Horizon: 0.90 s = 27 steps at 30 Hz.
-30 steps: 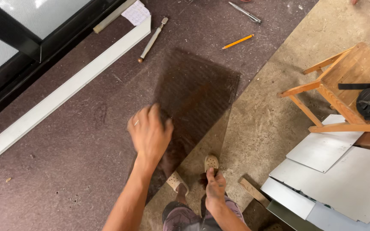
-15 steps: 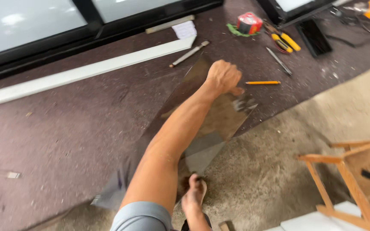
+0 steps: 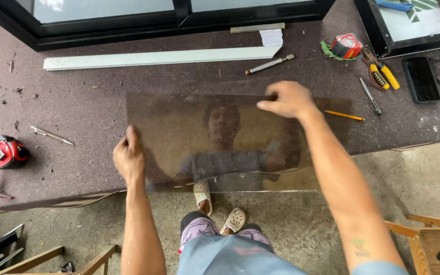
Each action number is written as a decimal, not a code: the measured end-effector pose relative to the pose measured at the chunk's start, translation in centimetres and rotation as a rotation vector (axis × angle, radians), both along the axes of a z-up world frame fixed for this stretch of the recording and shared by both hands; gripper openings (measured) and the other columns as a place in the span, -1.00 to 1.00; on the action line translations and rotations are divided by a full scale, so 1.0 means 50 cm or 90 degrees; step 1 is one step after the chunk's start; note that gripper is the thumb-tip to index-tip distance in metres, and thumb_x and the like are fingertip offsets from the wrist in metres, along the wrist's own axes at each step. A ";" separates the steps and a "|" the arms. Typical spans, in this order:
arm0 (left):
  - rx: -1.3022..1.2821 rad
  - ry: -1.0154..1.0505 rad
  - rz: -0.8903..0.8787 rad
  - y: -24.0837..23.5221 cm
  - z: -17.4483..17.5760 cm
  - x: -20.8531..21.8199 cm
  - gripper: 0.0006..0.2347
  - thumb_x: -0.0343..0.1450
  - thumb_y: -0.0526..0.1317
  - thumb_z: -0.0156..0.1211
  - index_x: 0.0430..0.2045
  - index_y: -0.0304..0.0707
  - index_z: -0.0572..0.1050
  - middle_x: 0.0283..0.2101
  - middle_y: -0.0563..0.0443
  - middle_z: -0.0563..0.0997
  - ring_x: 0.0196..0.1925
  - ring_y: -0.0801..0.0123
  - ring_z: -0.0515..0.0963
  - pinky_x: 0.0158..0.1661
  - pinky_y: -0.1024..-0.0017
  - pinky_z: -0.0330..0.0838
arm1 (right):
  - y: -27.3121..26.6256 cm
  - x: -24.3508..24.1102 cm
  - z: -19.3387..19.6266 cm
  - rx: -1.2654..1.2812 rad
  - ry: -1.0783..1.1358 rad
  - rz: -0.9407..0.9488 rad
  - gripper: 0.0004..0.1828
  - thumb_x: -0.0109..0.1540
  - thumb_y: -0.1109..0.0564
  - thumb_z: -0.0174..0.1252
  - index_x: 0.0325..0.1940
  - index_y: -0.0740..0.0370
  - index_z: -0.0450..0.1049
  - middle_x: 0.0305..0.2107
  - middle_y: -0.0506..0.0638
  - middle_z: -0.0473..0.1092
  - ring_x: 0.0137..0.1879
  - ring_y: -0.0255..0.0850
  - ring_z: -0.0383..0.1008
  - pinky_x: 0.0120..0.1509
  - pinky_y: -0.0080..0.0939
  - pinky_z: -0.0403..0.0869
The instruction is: The person measures a glass panel using a tape measure and marks it, then uses a glass cutter along a metal guide to score and break the glass into pieces.
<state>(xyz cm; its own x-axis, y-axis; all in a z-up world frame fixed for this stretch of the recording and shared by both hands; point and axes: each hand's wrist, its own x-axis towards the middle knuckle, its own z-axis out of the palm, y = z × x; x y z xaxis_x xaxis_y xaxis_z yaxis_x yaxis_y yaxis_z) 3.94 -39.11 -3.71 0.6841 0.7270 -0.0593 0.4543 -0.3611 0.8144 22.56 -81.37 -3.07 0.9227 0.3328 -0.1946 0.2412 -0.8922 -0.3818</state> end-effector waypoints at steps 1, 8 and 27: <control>-0.048 0.037 0.058 0.029 -0.027 -0.020 -0.42 0.51 0.33 -0.03 -0.80 -0.08 0.32 -0.70 0.16 0.29 -0.67 0.45 0.13 -0.51 0.28 0.07 | 0.061 0.030 -0.012 -0.014 -0.008 0.044 -0.33 0.02 -0.48 0.26 0.01 -0.05 0.62 -0.02 0.04 0.54 0.12 0.04 0.53 0.14 0.09 0.48; 0.184 0.199 0.149 0.286 -0.103 -0.099 -0.34 0.56 0.35 -0.01 -0.63 -0.35 0.51 -0.60 -0.18 0.49 -0.55 0.07 0.40 -0.42 0.04 0.27 | 0.406 0.119 -0.120 0.057 0.115 0.171 -0.31 0.03 -0.42 0.27 0.07 0.02 0.60 0.01 0.05 0.55 0.17 -0.02 0.53 0.22 0.04 0.45; 0.310 0.144 0.114 0.282 0.042 -0.044 -0.62 0.41 0.06 0.20 -0.36 -0.35 0.67 -0.27 -0.41 0.65 -0.18 -0.25 0.62 -0.10 -0.05 0.46 | 0.336 0.061 -0.087 0.458 -0.214 0.018 -0.75 0.31 0.00 0.39 -0.08 0.22 0.64 0.14 0.10 0.51 0.33 0.01 0.45 0.47 0.03 0.38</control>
<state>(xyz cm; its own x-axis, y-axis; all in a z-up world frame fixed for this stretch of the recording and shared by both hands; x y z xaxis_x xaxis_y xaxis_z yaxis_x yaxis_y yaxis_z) 1.77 -24.99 -1.62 0.5564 0.8108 0.1817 0.6868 -0.5718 0.4486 25.63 -64.59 -7.43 0.8832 0.2953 0.3645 0.4648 -0.4454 -0.7653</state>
